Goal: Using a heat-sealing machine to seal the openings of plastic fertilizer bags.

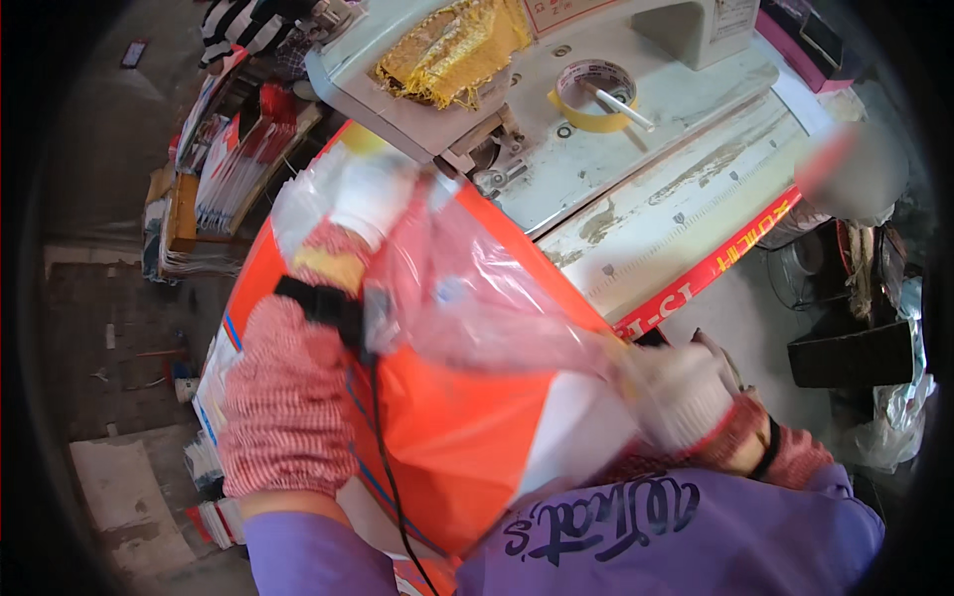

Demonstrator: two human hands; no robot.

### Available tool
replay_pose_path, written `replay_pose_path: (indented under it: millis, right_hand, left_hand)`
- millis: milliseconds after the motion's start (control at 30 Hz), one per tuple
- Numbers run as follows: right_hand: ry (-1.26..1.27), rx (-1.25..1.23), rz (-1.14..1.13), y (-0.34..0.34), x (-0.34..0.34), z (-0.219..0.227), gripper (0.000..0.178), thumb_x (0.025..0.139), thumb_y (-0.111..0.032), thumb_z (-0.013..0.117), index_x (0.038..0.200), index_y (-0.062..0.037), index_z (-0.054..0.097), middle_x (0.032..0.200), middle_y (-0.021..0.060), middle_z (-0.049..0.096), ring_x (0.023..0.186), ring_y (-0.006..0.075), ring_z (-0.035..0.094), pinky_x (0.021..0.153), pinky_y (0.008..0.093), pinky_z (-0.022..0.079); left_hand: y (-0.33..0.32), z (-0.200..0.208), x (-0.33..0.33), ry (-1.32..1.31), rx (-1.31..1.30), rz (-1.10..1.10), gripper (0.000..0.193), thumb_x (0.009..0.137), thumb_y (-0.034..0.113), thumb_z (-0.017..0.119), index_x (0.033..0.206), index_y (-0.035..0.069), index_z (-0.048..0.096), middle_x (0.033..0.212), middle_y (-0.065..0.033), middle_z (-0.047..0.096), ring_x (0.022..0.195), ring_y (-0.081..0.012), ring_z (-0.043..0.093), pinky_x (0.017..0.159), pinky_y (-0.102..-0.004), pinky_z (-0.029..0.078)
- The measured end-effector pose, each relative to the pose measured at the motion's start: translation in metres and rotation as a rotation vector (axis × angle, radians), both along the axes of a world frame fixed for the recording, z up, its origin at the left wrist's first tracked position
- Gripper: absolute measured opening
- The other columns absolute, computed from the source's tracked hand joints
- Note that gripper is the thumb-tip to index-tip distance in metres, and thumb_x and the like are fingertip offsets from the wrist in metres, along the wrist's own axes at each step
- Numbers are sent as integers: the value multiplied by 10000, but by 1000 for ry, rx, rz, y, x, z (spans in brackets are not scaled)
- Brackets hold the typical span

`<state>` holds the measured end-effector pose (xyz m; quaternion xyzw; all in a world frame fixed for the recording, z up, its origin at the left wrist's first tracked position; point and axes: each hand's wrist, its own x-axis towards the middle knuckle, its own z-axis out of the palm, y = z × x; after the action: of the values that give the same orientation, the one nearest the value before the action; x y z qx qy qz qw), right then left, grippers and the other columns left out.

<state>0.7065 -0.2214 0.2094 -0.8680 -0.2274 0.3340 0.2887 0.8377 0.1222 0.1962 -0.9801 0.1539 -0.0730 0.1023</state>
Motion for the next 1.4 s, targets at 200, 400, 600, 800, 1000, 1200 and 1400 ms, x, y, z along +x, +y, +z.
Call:
replay_pose_path:
  millis: [200,400,600,800,1000,1200,1400]
  right_hand:
    - [-570,424,225,82,58,-15,293,805,-193,473,1077,-124,558,894,117,621,832,261,614,664,368,504]
    - [-634,121,436,131,108,-3,425,797,-195,516,1207,-99,461,880,128,633,801,305,617,654,406,499]
    - [-571,190,619,145,204,-50,256,716,-303,563,820,-82,641,778,137,629,681,314,586,625,403,456]
    - [-284,292,697,134,198,-24,292,739,-265,543,960,-102,643,827,95,633,762,263,583,685,374,434]
    - [-650,65,803,183,210,-53,342,668,-256,656,980,-116,642,940,34,633,795,185,582,666,346,454]
    - [-758,110,944,132,179,-26,218,570,-211,720,724,-73,653,717,88,641,674,291,608,571,368,478]
    - [-576,127,439,103,108,-37,177,693,-290,620,728,-117,639,698,44,593,632,188,602,555,342,472]
  left_hand:
    - [90,36,84,-375,-13,-15,143,751,167,523,803,86,630,795,-130,634,755,-308,611,677,-393,493]
    - [-20,143,1,101,203,328,252,720,206,569,918,60,627,866,-193,598,852,-361,557,730,-409,458]
    - [-174,157,-87,94,305,-428,224,610,227,635,765,80,565,782,-61,546,794,-271,542,731,-402,429]
    - [-217,136,-77,1094,266,-415,407,679,225,648,1051,98,541,802,-98,589,794,-250,579,708,-387,448]
    - [-173,160,-38,1491,-363,175,327,845,346,555,814,30,633,675,-62,598,593,-153,565,581,-293,463]
    - [-218,183,-113,1634,789,300,522,743,566,523,832,71,665,741,-119,625,744,-297,604,686,-377,471]
    - [-255,139,-169,1487,530,-327,124,638,183,602,661,79,664,592,-98,594,577,-249,596,527,-363,470]
